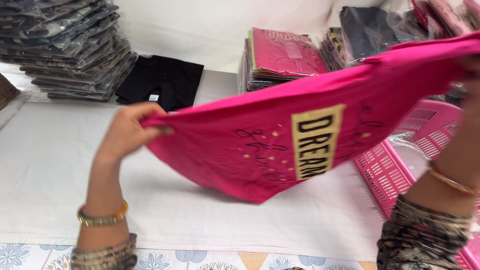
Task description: The person folds a pink t-shirt on a table, places it into a clear plastic bag, and sets it aside. They then fold a second, darker pink t-shirt and place it on a stack of other folded clothes.
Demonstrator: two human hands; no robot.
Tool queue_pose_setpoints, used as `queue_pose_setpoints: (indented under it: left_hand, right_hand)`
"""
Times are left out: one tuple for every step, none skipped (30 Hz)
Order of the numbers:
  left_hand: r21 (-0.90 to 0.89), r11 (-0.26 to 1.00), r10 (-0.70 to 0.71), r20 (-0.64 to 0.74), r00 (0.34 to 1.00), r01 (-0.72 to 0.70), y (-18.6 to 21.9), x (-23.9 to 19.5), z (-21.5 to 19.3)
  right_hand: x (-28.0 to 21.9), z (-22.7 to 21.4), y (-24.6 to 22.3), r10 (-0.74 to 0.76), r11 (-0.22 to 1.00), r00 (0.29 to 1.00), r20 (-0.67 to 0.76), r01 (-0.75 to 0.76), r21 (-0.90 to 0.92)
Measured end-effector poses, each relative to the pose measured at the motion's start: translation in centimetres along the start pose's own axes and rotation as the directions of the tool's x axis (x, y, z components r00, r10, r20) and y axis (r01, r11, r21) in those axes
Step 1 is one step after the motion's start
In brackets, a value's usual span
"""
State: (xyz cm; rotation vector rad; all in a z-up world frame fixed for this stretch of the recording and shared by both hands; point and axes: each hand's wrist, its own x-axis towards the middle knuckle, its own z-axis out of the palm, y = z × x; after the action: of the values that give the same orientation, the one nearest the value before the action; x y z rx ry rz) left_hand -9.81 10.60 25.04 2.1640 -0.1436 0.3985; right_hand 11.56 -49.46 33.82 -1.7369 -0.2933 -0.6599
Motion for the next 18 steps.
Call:
queue_pose_setpoints:
  left_hand:
    - [0.002, 1.000, 0.007, -0.002, 1.000, -0.007, -0.6, 1.5, -0.6]
    - [0.079, 0.996, -0.025, -0.082, 0.996, 0.032, -1.1, 2.9, -1.2]
    - [0.152, 0.985, -0.051, -0.165, 0.985, 0.076, -1.7, 4.3, -1.9]
    - [0.154, 0.986, -0.042, -0.171, 0.984, 0.068, -2.6, 5.7, -2.2]
    - [0.228, 0.971, -0.015, -0.238, 0.971, 0.071, -3.5, 7.1, -2.6]
    - [0.301, 0.950, 0.021, -0.307, 0.952, 0.076, -4.3, 8.8, -3.2]
    - [0.303, 0.950, 0.034, -0.317, 0.948, 0.067, -3.9, 10.0, -4.0]
    - [0.347, 0.937, 0.197, -0.417, 0.887, -0.045, -3.6, 11.0, -4.8]
    - [0.402, 0.903, 0.353, -0.500, 0.791, -0.150, -3.5, 12.1, -5.5]
    - [0.405, 0.902, 0.358, -0.501, 0.788, -0.152, -2.5, 12.6, -6.3]
    - [0.427, 0.880, 0.431, -0.532, 0.729, -0.208, -1.6, 13.1, -7.0]
    - [0.446, 0.856, 0.493, -0.556, 0.669, -0.260, -0.9, 13.5, -7.4]
    - [0.445, 0.857, 0.492, -0.553, 0.672, -0.261, -0.2, 12.6, -7.6]
    - [0.396, 0.853, 0.514, -0.525, 0.678, -0.340, 0.5, 11.6, -7.7]
    - [0.340, 0.843, 0.537, -0.497, 0.682, -0.416, 1.1, 10.7, -7.8]
    - [0.337, 0.845, 0.534, -0.492, 0.687, -0.416, 0.5, 9.2, -7.4]
    - [0.361, 0.844, 0.530, -0.446, 0.721, -0.397, -0.2, 7.7, -7.1]
    - [0.386, 0.841, 0.522, -0.398, 0.755, -0.379, -0.8, 6.2, -6.8]
  right_hand:
    - [0.1, -0.1, -0.1, -0.005, 1.000, 1.000, -0.005, 0.005, 0.002]
    - [0.2, -0.2, -0.2, 0.048, 0.999, 0.999, 0.014, -0.049, 0.016]
    - [0.2, -0.3, -0.3, 0.101, 0.994, 0.994, 0.035, -0.102, 0.028]
    - [0.5, 0.6, 1.3, 0.092, 0.995, 0.995, 0.031, -0.093, 0.032]
    - [0.8, 1.5, 2.8, 0.167, 0.977, 0.984, 0.066, -0.174, 0.125]
    - [1.6, 2.5, 4.2, 0.229, 0.944, 0.967, 0.109, -0.248, 0.216]
    - [2.2, 2.3, 4.3, 0.214, 0.946, 0.971, 0.106, -0.233, 0.224]
    - [2.7, 2.2, 4.7, 0.157, 0.953, 0.984, 0.079, -0.172, 0.248]
    - [3.3, 2.1, 5.0, 0.100, 0.956, 0.994, 0.052, -0.110, 0.271]
    - [2.9, 1.9, 3.0, 0.096, 0.956, 0.994, 0.050, -0.106, 0.275]
    - [2.6, 1.7, 1.1, 0.044, 0.942, 0.999, 0.010, -0.045, 0.332]
    - [1.9, 1.4, -0.6, 0.002, 0.925, 1.000, -0.031, 0.010, 0.381]
    - [0.9, 0.7, -1.1, 0.005, 0.925, 0.999, -0.032, 0.007, 0.379]
    - [-0.1, -0.1, -1.5, -0.058, 0.930, 0.998, 0.009, 0.051, 0.363]
    - [-1.1, -0.9, -1.9, -0.121, 0.932, 0.991, 0.051, 0.096, 0.350]
    - [-2.5, -1.8, -0.6, -0.114, 0.934, 0.992, 0.050, 0.090, 0.347]
    - [-3.8, -2.8, 0.7, -0.119, 0.935, 0.989, 0.091, 0.081, 0.345]
    - [-5.2, -3.7, 2.0, -0.123, 0.937, 0.984, 0.132, 0.071, 0.342]
